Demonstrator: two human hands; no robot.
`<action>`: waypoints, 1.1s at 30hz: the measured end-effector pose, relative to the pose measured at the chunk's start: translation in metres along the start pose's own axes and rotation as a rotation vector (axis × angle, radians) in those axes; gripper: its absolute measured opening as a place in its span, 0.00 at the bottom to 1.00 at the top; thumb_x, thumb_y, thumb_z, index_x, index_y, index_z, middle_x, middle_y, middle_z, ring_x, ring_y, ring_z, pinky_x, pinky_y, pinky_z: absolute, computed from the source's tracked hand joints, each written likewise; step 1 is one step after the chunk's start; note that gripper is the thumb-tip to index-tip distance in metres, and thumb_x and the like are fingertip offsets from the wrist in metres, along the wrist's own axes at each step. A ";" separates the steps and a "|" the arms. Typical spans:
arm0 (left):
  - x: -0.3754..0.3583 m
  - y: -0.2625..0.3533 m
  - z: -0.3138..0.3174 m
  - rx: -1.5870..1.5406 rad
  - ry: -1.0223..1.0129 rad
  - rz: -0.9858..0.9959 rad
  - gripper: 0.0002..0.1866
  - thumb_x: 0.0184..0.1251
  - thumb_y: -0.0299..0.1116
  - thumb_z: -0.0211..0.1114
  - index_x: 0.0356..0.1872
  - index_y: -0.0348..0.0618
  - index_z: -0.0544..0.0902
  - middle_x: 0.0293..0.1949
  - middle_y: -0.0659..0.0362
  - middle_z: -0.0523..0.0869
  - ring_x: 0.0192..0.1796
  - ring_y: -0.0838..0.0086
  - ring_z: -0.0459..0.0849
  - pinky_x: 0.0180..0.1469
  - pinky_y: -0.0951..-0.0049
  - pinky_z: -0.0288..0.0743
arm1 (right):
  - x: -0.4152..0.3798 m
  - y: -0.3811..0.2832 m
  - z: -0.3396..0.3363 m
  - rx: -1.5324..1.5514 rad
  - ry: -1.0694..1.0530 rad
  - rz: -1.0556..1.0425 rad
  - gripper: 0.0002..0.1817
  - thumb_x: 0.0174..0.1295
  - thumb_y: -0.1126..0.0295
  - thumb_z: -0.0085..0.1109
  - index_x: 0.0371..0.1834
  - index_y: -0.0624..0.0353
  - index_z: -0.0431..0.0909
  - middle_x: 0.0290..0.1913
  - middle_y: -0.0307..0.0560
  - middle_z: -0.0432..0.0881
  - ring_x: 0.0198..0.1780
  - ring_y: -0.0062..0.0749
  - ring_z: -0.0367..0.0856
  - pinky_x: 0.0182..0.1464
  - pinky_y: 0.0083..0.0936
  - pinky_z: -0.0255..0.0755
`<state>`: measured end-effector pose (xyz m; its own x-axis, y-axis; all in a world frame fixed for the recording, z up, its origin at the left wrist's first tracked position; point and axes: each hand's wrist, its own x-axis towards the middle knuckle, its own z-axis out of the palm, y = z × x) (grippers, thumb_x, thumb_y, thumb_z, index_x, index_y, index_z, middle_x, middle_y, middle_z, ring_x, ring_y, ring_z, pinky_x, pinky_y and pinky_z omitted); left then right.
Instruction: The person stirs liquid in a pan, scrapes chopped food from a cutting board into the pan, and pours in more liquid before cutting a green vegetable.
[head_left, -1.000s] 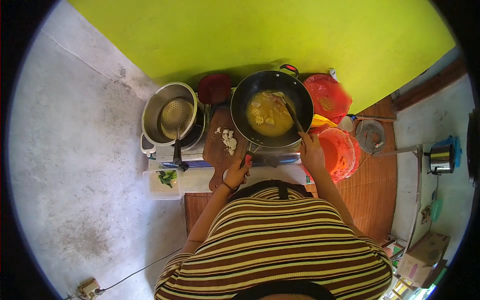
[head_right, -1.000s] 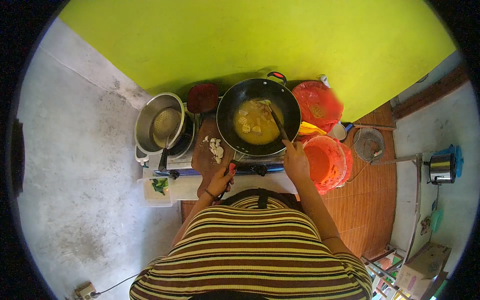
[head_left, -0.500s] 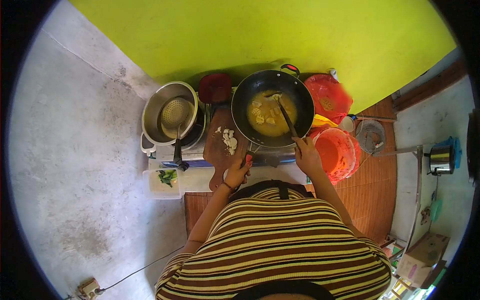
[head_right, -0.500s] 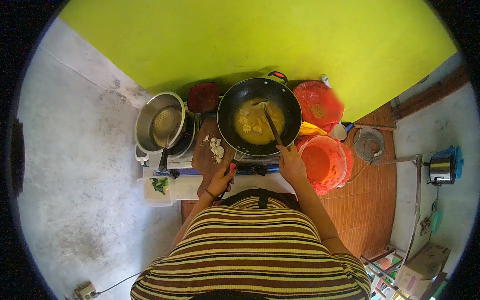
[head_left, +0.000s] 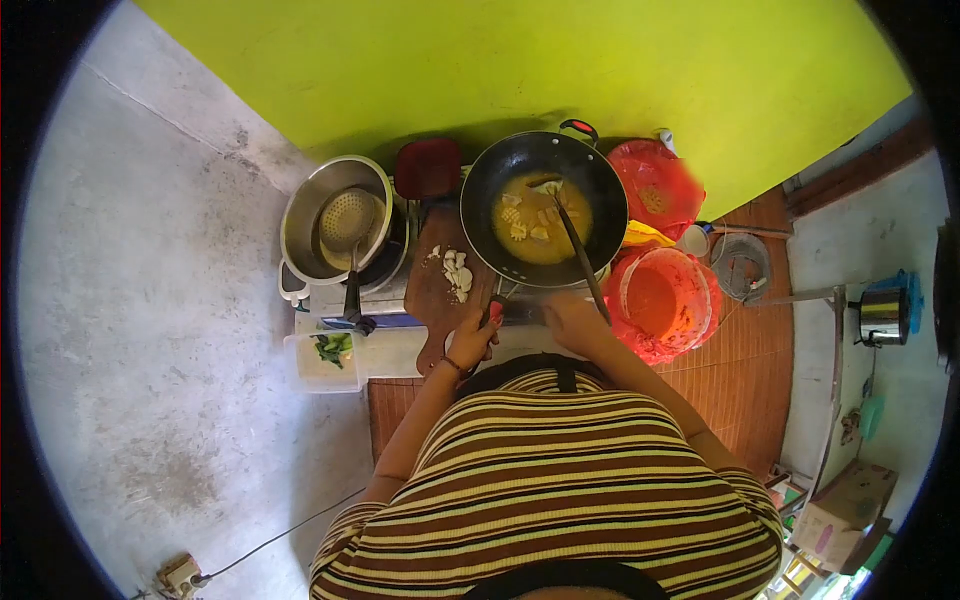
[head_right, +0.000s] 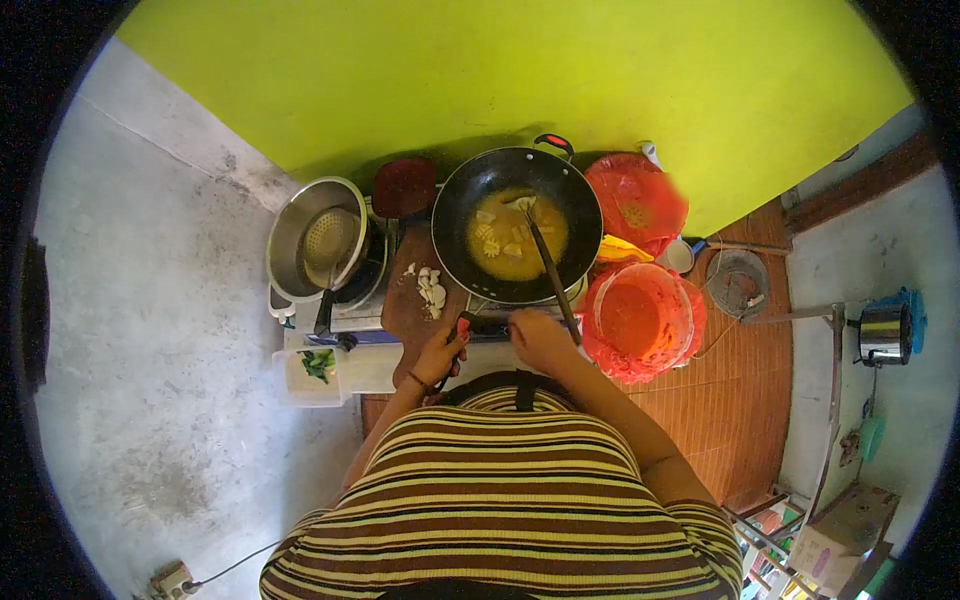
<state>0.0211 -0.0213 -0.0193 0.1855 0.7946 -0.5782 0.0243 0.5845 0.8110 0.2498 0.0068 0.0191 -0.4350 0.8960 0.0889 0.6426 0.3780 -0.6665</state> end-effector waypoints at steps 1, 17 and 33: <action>-0.001 0.001 0.001 -0.011 -0.002 0.009 0.13 0.67 0.40 0.59 0.42 0.42 0.74 0.20 0.62 0.75 0.12 0.79 0.69 0.13 0.79 0.60 | 0.001 0.003 0.012 -0.080 -0.148 0.091 0.09 0.55 0.72 0.53 0.37 0.62 0.79 0.35 0.60 0.79 0.39 0.55 0.80 0.42 0.44 0.74; -0.003 0.002 0.003 0.010 0.031 0.014 0.12 0.67 0.40 0.59 0.44 0.42 0.74 0.20 0.62 0.76 0.12 0.80 0.69 0.14 0.79 0.62 | 0.004 0.051 0.078 -0.474 -0.472 0.220 0.12 0.55 0.70 0.49 0.30 0.60 0.83 0.32 0.58 0.83 0.36 0.49 0.84 0.37 0.42 0.77; -0.006 0.006 0.002 0.029 0.017 0.002 0.14 0.67 0.41 0.59 0.43 0.41 0.74 0.20 0.62 0.76 0.13 0.80 0.71 0.15 0.79 0.63 | 0.002 0.060 0.088 -0.517 -0.502 0.104 0.12 0.56 0.70 0.48 0.28 0.61 0.83 0.32 0.58 0.83 0.35 0.49 0.84 0.36 0.42 0.78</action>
<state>0.0223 -0.0226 -0.0104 0.1684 0.7985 -0.5780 0.0524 0.5782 0.8142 0.2321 0.0111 -0.0858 -0.5125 0.7657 -0.3888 0.8584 0.4696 -0.2065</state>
